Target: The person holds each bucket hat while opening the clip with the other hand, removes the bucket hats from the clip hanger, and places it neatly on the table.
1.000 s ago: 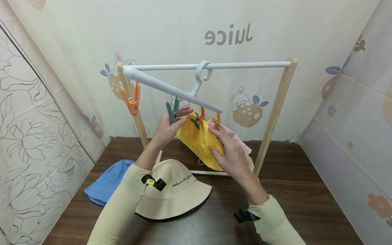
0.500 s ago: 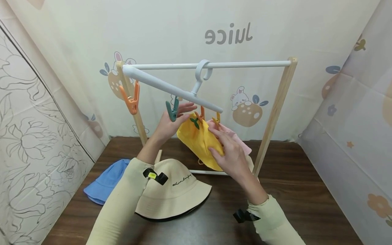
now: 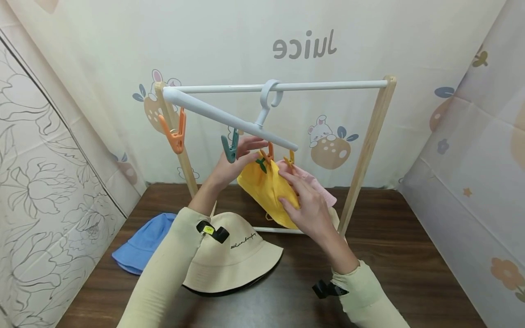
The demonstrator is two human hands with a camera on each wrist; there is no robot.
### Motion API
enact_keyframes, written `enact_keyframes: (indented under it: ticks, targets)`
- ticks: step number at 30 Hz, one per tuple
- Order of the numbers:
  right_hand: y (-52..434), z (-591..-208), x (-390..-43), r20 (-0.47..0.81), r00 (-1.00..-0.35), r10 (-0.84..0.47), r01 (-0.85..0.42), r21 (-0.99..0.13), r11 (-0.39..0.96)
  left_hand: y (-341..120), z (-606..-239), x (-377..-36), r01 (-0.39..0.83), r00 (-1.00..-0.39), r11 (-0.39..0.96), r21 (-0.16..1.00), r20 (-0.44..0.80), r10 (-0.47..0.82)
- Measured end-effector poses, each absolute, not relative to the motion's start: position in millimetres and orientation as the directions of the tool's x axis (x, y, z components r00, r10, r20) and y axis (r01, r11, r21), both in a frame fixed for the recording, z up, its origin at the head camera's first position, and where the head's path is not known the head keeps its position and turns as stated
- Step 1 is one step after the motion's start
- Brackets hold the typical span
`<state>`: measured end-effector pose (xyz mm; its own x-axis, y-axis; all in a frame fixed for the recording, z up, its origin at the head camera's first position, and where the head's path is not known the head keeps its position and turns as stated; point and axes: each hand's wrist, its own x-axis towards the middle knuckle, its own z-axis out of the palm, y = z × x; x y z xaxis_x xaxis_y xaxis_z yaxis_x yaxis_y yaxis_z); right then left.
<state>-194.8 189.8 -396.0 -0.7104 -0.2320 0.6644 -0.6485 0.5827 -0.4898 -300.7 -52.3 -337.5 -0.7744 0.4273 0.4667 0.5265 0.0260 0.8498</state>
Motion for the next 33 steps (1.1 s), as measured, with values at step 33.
enact_keyframes:
  ticks: [33]
  targets:
    - [188.3,-403.9,-195.8,0.685,-0.689,-0.238,-0.678,-0.494,0.544,-50.0,-340.2,-305.8,0.51,-0.746,0.027,0.86,0.426,0.512]
